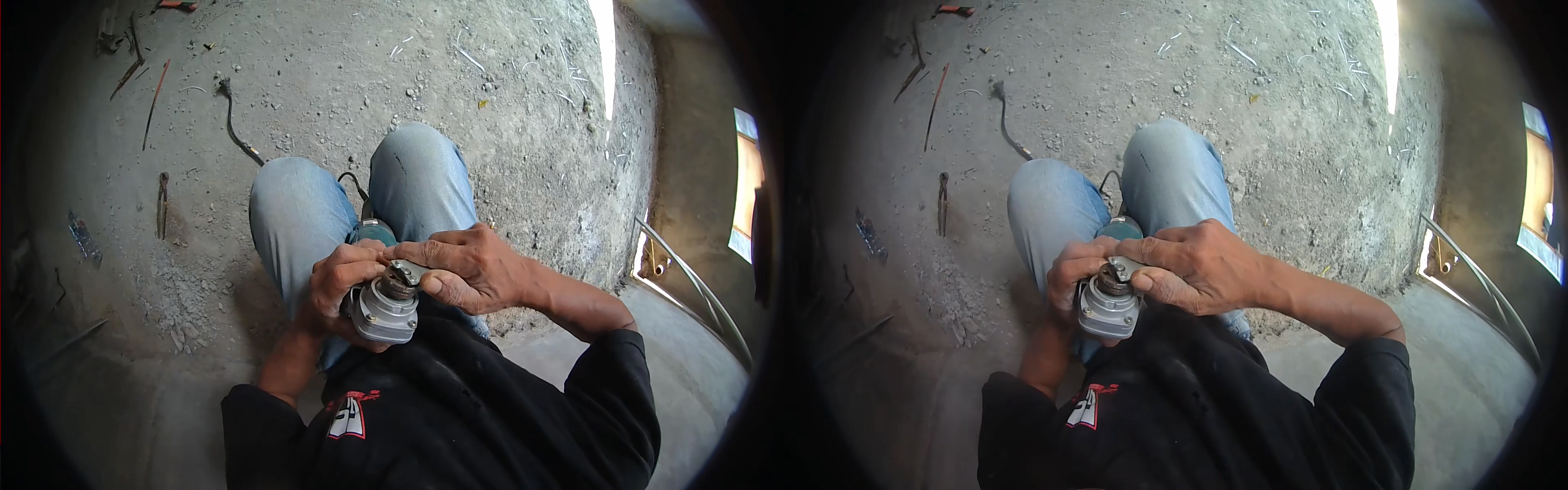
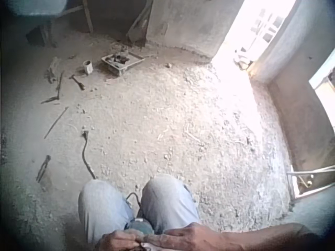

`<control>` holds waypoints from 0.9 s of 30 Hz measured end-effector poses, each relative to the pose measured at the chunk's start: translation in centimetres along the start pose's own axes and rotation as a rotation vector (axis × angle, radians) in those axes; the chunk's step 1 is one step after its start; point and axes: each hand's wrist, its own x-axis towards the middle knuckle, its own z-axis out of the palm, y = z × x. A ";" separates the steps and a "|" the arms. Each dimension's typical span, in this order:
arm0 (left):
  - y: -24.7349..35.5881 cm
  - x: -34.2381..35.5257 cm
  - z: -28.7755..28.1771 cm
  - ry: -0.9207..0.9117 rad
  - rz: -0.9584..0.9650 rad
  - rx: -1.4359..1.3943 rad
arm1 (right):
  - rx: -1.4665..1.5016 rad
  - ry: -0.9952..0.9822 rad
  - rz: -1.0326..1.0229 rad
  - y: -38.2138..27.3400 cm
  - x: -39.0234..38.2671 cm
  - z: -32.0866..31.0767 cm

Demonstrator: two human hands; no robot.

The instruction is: The person holds an angle grinder and uses a specialized wrench to tighten or adjust the locking nut on the spindle. The person handles a small metal shim or part, placing it onto the tool's head before continuing to use the wrench to secure the components.

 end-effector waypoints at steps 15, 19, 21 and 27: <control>-0.3 -1.4 -0.2 0.071 0.015 -0.035 | 0.214 0.032 -0.208 3.3 1.1 2.9; -0.1 -0.9 -0.2 0.011 0.039 0.012 | 0.192 0.026 -0.222 3.7 0.6 2.8; 0.0 -0.8 0.3 0.031 0.039 -0.002 | 0.179 0.028 -0.240 3.9 0.6 2.8; -0.3 -1.3 0.8 0.080 0.029 0.029 | 0.066 -0.002 -0.191 2.7 0.2 2.1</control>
